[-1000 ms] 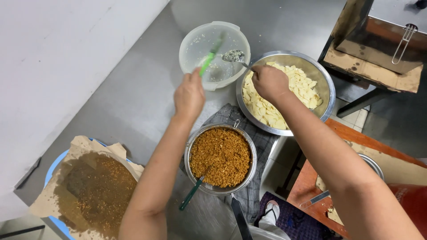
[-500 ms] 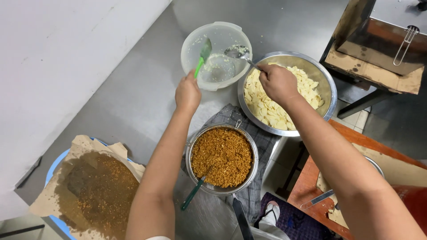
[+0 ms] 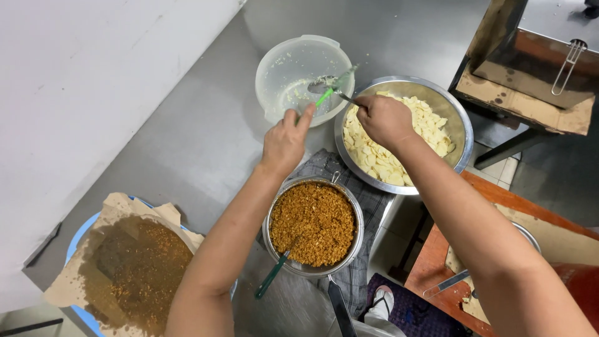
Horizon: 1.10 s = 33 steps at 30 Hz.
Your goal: Frying sliced potatoes in a pan and draining them with a sieve
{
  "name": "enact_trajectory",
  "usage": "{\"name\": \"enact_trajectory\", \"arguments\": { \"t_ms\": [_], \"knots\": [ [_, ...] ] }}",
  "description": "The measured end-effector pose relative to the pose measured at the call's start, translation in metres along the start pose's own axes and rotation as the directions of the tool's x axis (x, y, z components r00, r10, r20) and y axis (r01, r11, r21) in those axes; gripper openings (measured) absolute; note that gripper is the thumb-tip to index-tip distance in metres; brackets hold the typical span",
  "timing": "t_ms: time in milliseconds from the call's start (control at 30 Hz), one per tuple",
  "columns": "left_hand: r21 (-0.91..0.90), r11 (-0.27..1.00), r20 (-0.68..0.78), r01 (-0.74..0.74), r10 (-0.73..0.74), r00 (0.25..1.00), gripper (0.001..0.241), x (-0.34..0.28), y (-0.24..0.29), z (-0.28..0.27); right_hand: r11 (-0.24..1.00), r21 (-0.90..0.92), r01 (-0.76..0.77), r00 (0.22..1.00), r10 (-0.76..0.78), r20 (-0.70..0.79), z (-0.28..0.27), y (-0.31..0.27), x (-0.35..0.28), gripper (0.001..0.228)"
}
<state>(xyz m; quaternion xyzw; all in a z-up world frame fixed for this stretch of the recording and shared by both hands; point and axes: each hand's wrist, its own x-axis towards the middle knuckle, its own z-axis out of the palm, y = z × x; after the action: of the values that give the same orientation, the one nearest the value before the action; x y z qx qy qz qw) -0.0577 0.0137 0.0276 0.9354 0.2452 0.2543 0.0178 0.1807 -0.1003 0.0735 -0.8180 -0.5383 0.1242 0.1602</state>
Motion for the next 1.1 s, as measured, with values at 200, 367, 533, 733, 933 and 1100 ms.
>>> {"name": "enact_trajectory", "arguments": {
  "t_ms": [200, 367, 533, 733, 933, 1100],
  "knots": [
    [-0.069, 0.935, 0.109, 0.348, -0.34, 0.934, 0.042, 0.003, -0.071, 0.043, 0.999, -0.01, 0.044, 0.997, -0.045, -0.065, -0.005, 0.001, -0.015, 0.043],
    [-0.111, 0.864, 0.156, 0.491, -0.473, 0.867, 0.044, 0.008, -0.066, 0.033, 0.995, -0.08, 0.068, 0.992, -0.076, -0.103, 0.001, 0.016, -0.016, 0.041],
    [-0.081, 0.929, 0.073, 0.362, -0.356, 0.932, 0.046, 0.018, -0.031, -0.004, 0.988, -0.138, 0.07, 0.992, -0.083, -0.097, 0.006, 0.018, -0.007, 0.04],
    [0.094, 0.988, -0.037, -0.124, 0.128, 0.991, 0.047, 0.0, 0.011, 0.002, 0.99, -0.108, 0.09, 0.992, -0.098, -0.076, -0.008, 0.001, -0.016, 0.04],
    [-0.076, 0.951, 0.105, 0.299, -0.291, 0.951, 0.043, 0.01, -0.032, 0.015, 0.96, -0.229, 0.162, 0.935, -0.224, -0.276, 0.017, 0.024, -0.02, 0.034],
    [-0.034, 0.9, 0.204, 0.435, -0.42, 0.884, 0.041, 0.007, -0.086, 0.05, 0.958, -0.225, 0.176, 0.921, -0.241, -0.306, 0.01, 0.029, -0.028, 0.033]
  ]
}}
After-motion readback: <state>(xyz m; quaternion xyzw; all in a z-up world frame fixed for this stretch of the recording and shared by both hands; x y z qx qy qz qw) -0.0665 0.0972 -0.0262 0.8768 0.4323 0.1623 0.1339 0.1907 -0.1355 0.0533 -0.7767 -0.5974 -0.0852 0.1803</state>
